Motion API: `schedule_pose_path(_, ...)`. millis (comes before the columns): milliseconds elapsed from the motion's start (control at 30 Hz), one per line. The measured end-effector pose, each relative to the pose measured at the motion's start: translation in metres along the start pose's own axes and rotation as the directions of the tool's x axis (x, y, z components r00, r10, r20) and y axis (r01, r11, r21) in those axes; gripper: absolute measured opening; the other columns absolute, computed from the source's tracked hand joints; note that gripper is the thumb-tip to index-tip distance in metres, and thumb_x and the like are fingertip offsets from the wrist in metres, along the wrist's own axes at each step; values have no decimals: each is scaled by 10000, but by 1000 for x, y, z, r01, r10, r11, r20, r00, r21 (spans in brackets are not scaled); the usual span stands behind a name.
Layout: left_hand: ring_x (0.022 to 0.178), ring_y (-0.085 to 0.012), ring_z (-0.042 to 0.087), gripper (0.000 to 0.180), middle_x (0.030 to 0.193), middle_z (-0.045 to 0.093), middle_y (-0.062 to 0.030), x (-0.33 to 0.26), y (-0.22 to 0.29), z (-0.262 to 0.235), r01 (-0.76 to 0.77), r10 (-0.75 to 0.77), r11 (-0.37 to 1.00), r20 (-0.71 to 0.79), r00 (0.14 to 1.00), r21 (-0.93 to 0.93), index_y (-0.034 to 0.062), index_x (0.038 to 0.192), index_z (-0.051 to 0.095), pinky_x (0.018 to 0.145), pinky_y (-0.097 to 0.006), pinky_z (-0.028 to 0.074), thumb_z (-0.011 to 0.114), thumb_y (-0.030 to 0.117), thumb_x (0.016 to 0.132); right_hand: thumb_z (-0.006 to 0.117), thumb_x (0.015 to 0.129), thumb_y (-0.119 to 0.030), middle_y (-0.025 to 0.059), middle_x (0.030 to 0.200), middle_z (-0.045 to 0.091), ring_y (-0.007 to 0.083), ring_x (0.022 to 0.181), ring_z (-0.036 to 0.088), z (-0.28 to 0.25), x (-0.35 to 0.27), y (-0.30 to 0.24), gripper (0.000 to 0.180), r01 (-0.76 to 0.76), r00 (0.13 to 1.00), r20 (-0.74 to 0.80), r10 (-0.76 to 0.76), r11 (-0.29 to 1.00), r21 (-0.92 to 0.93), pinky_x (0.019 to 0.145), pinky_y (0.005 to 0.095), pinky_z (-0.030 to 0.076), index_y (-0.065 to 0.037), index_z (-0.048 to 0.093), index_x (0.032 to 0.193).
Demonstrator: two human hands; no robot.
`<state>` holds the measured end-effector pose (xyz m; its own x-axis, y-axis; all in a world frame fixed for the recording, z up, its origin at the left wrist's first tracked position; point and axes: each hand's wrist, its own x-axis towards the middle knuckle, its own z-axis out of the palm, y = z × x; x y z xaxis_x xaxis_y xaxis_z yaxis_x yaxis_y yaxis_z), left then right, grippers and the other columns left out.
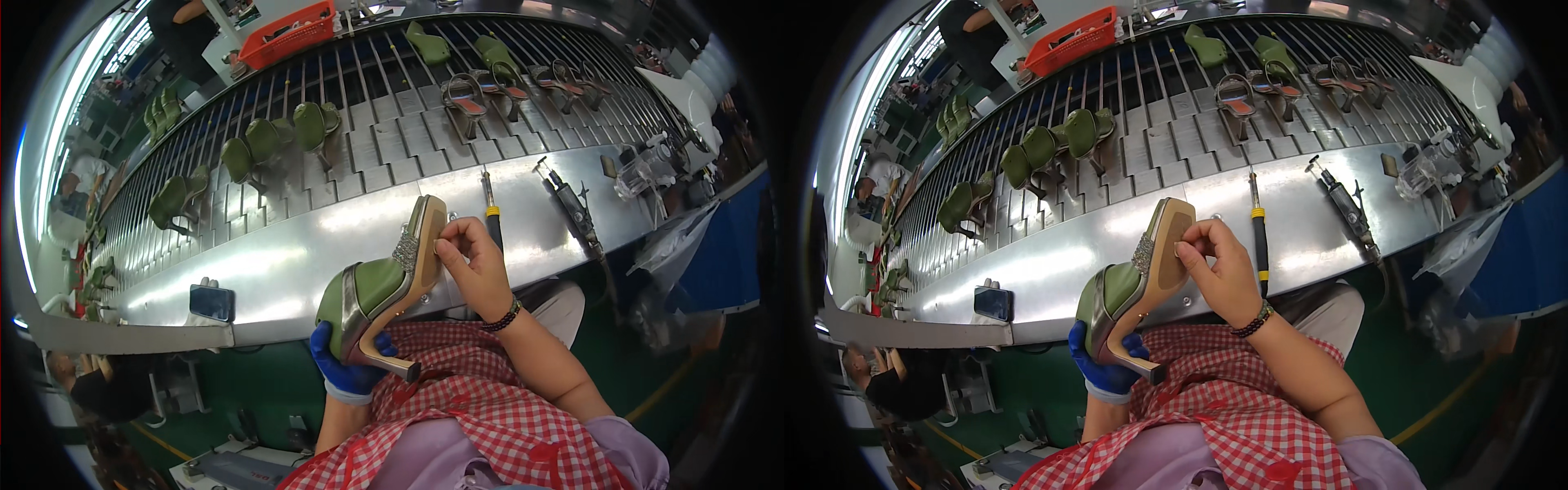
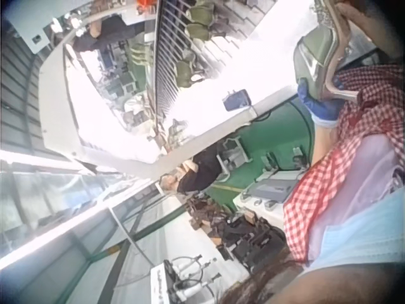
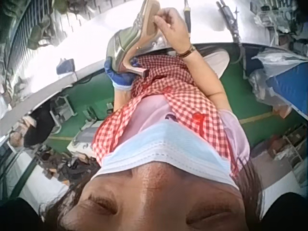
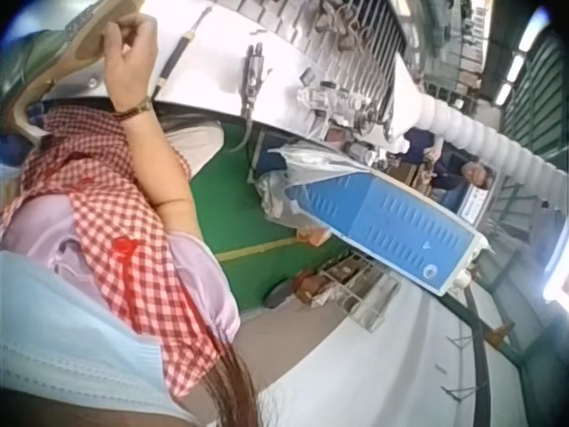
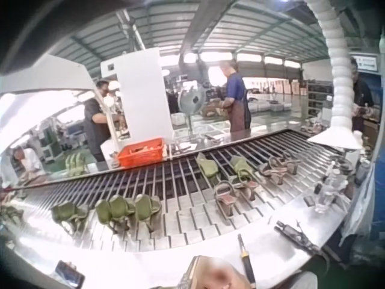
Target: The person assembles green high-heeled shoes on a factory conveyor belt. They pick up shoe components, use a yellow-handled screwdriver to tighten screws on the heel, and attach decorative straps. The person handles the shoes one at a time, inspecting them before placing them back on the moving belt.
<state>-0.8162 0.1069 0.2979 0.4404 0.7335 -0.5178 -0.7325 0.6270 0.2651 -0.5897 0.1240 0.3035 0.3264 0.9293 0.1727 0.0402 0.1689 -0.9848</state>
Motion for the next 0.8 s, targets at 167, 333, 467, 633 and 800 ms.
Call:
schedule_pose_path(167,628,-202,536,674,1076,618,-117,3,4,-15,15,-15,1000,50,999,0,111,1267,526,551,-344,440,454,607,817,690,873,-118,-2,894,418,80,722,453,-1,-3,-3,421,32,996,77,-42,992,121,731,221,450,-16,433,1191)
schedule_pose_path(333,621,-207,533,700,1061,622,-122,4,9,-29,-29,25,997,52,998,67,103,1265,527,547,-354,434,456,629,808,642,910,-128,-6,883,441,65,723,461,4,-2,3,355,-55,998,11,54,969,241,717,209,453,-15,438,1178)
schedule_pose_path(467,622,-218,530,718,1000,637,-134,-2,14,-12,-108,106,991,27,994,82,89,1258,532,555,-380,431,459,637,801,591,942,-138,-6,867,485,57,742,491,6,-5,5,283,-179,982,-5,187,945,273,709,204,464,-16,452,1156)
schedule_pose_path(633,965,-385,633,707,1213,568,-213,11,33,-19,-432,393,837,180,902,336,-20,1367,390,753,-493,549,575,385,818,611,936,-223,62,1014,603,129,929,584,14,-28,7,320,-319,935,200,292,940,118,788,269,491,-44,511,1181)
schedule_pose_path(800,1285,-351,465,758,1394,458,-230,13,34,25,-489,323,-451,647,691,747,-60,1370,407,1065,-397,358,705,120,697,638,899,-440,189,1448,375,241,1312,397,42,-53,24,845,-701,692,574,437,597,391,1011,361,402,-25,194,1487)
